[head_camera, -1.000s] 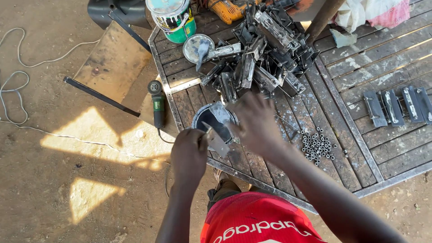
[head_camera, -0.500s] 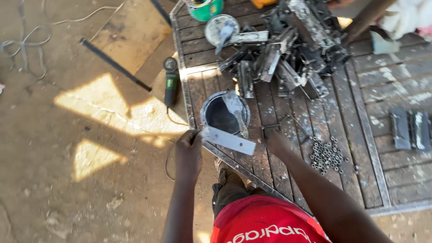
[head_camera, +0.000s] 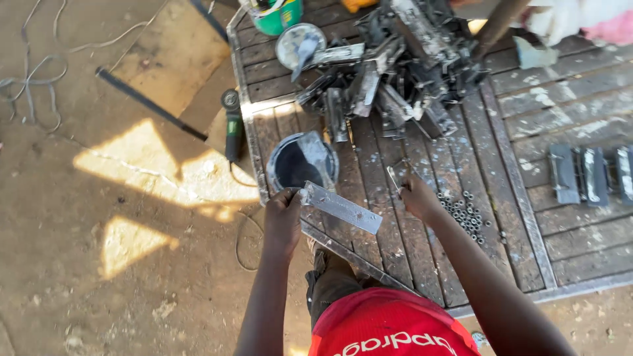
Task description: Dipping metal brackets into a container of black paint and using a brush for touch-ups before placing them on a table to dry.
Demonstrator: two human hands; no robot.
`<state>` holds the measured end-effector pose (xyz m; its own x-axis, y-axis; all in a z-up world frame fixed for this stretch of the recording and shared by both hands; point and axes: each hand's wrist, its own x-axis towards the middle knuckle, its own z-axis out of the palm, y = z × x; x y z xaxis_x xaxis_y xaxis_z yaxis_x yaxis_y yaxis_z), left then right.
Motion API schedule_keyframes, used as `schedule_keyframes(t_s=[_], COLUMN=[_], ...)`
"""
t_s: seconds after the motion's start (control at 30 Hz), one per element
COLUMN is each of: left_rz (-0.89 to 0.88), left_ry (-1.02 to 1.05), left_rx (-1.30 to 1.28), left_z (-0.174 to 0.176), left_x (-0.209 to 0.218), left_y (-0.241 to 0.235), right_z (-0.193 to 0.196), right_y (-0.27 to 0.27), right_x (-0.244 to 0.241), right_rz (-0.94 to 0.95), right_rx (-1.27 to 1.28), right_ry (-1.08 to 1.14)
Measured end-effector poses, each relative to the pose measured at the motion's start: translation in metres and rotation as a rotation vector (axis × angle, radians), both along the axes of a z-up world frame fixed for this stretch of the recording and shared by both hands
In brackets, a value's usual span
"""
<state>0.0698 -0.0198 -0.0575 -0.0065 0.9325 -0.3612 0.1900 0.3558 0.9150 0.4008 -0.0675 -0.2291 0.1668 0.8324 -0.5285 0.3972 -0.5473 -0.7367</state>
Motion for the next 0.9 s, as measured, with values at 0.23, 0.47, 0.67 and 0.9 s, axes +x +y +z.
schedule_keyframes(t_s=[0.23,0.47,0.67,0.9], left_rz=[-0.256,-0.467,-0.475,-0.495], left_ry=[0.125,0.199,0.198,0.195], left_rx=[0.017,0.056,0.062,0.117], left_z=[-0.071,-0.021,0.001,0.0], left_x=[0.034,0.091,0.112,0.116], left_y=[0.032,0.032,0.025,0.025], right_z=[0.137,0.148,0.147,0.162], right_y=[-0.046,-0.089,-0.101,-0.102], right_x=[0.007,0.008,0.003,-0.002], right_rz=[-0.422,-0.424,-0.383,-0.317], right_rx=[0.334,0.488,0.523,0.566], right_ry=[0.547,0.701,0.69,0.663])
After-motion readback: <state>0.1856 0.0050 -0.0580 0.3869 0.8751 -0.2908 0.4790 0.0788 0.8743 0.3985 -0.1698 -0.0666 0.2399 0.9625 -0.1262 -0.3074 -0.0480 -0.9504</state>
